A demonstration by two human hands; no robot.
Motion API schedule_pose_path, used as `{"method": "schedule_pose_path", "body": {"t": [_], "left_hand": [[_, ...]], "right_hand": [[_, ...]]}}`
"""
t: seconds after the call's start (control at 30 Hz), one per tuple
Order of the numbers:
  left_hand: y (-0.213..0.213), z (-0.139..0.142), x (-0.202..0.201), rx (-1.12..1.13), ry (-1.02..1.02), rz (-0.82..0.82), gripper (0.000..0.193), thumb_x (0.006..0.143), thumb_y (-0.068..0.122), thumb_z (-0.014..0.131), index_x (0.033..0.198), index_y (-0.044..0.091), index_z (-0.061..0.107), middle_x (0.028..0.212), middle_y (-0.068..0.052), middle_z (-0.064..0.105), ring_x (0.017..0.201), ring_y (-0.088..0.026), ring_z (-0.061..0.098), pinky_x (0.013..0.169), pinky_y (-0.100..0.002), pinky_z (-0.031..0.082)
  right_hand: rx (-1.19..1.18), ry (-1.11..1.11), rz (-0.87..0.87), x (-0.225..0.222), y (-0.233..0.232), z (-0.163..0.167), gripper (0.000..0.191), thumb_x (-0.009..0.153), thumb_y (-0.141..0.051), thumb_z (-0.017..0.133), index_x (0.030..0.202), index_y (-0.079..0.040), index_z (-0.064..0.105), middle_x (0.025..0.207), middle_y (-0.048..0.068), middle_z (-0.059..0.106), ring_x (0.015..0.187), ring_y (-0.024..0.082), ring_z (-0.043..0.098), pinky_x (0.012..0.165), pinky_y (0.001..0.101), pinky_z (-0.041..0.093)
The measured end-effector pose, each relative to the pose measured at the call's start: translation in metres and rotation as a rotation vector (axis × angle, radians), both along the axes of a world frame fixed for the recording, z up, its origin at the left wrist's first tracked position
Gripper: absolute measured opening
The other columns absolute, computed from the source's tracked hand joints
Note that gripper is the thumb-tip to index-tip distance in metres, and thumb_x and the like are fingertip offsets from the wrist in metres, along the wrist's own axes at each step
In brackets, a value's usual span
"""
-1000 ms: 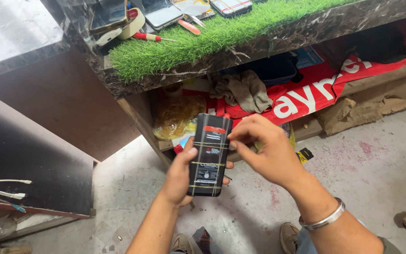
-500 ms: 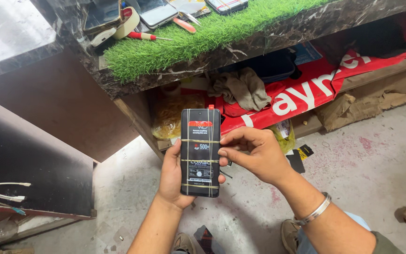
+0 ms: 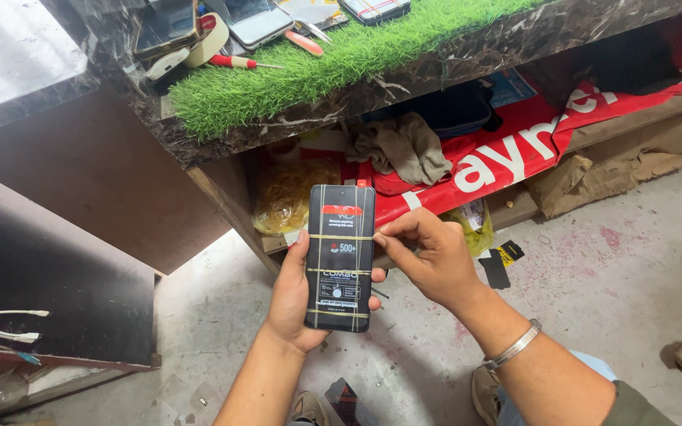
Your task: The person holds a smartphone, removes and reattaches the back cover to check the internal battery and board, then snaps the cover back on. They wrap rubber bands around the phone body, power on the screen, and tap the display while the bands hold the assembly together.
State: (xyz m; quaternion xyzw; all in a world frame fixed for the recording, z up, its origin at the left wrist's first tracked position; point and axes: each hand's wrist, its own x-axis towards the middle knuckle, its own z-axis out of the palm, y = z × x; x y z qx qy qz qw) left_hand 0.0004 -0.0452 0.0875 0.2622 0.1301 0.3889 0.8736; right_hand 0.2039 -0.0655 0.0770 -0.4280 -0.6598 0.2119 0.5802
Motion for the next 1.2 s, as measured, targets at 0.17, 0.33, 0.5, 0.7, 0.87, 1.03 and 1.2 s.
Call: {"method": "schedule_pose_path", "body": {"t": [0.17,0.33,0.5,0.7,0.87,1.03,1.2], "left_hand": [[0.001,-0.001,0.0,0.028,-0.028,0.004,0.07,0.105,0.057,0.034,0.146,0.001,0.047,0.126,-0.02,0.066,0.1,-0.034,0.071,0.073,-0.047,0.065],[0.002,-0.002,-0.002,0.041,-0.048,0.076,0.076,0.106,0.055,0.027,0.147,-0.006,0.047,0.129,-0.027,0.065,0.106,-0.036,0.069,0.079,-0.049,0.064],[0.003,-0.001,-0.003,0.094,-0.01,0.142,0.075,0.103,0.053,0.026,0.145,-0.004,0.047,0.129,-0.028,0.064,0.111,-0.039,0.069,0.084,-0.052,0.063],[0.0,-0.005,-0.001,0.16,-0.014,0.157,0.071,0.104,0.047,0.026,0.147,-0.006,0.046,0.13,-0.028,0.063,0.114,-0.04,0.067,0.088,-0.054,0.061],[0.004,-0.009,-0.004,0.239,-0.132,0.152,0.069,0.108,0.045,0.027,0.15,-0.006,0.044,0.133,-0.032,0.062,0.113,-0.043,0.067,0.099,-0.051,0.057],[0.005,-0.007,-0.003,0.146,-0.06,0.212,0.069,0.106,0.046,0.027,0.149,-0.005,0.043,0.141,-0.029,0.056,0.127,-0.04,0.06,0.109,-0.051,0.051],[0.001,-0.003,-0.002,0.161,-0.082,0.224,0.067,0.104,0.044,0.028,0.149,-0.003,0.043,0.142,-0.027,0.056,0.131,-0.038,0.057,0.112,-0.052,0.047]], "right_hand": [[-0.108,0.154,0.091,-0.003,0.003,-0.005,0.009,0.097,-0.003,0.069,0.102,0.002,0.062,0.09,0.009,0.076,0.083,0.01,0.073,0.07,0.0237,0.061],[-0.284,0.466,0.341,0.0,0.004,-0.008,0.012,0.098,-0.003,0.059,0.109,-0.001,0.057,0.103,0.011,0.074,0.087,0.014,0.075,0.077,0.0295,0.066],[-0.236,0.369,0.423,0.001,0.006,-0.013,0.017,0.099,-0.001,0.063,0.115,0.002,0.06,0.113,0.013,0.071,0.1,0.016,0.072,0.09,0.0314,0.06],[-0.238,0.386,0.414,0.002,0.008,-0.016,0.019,0.098,-0.001,0.065,0.116,0.001,0.06,0.113,0.012,0.07,0.101,0.016,0.07,0.091,0.0323,0.06],[-0.266,0.379,0.316,-0.001,0.008,-0.018,0.016,0.098,-0.002,0.064,0.113,0.001,0.06,0.11,0.01,0.072,0.101,0.015,0.071,0.088,0.0315,0.061],[-0.307,0.413,0.361,-0.003,0.01,-0.021,0.016,0.098,-0.002,0.065,0.113,0.0,0.061,0.107,0.009,0.071,0.097,0.016,0.072,0.087,0.031,0.061],[-0.315,0.321,0.325,-0.006,0.009,-0.021,0.024,0.092,-0.001,0.072,0.114,0.0,0.062,0.109,0.007,0.069,0.1,0.012,0.068,0.088,0.0296,0.06]]}}
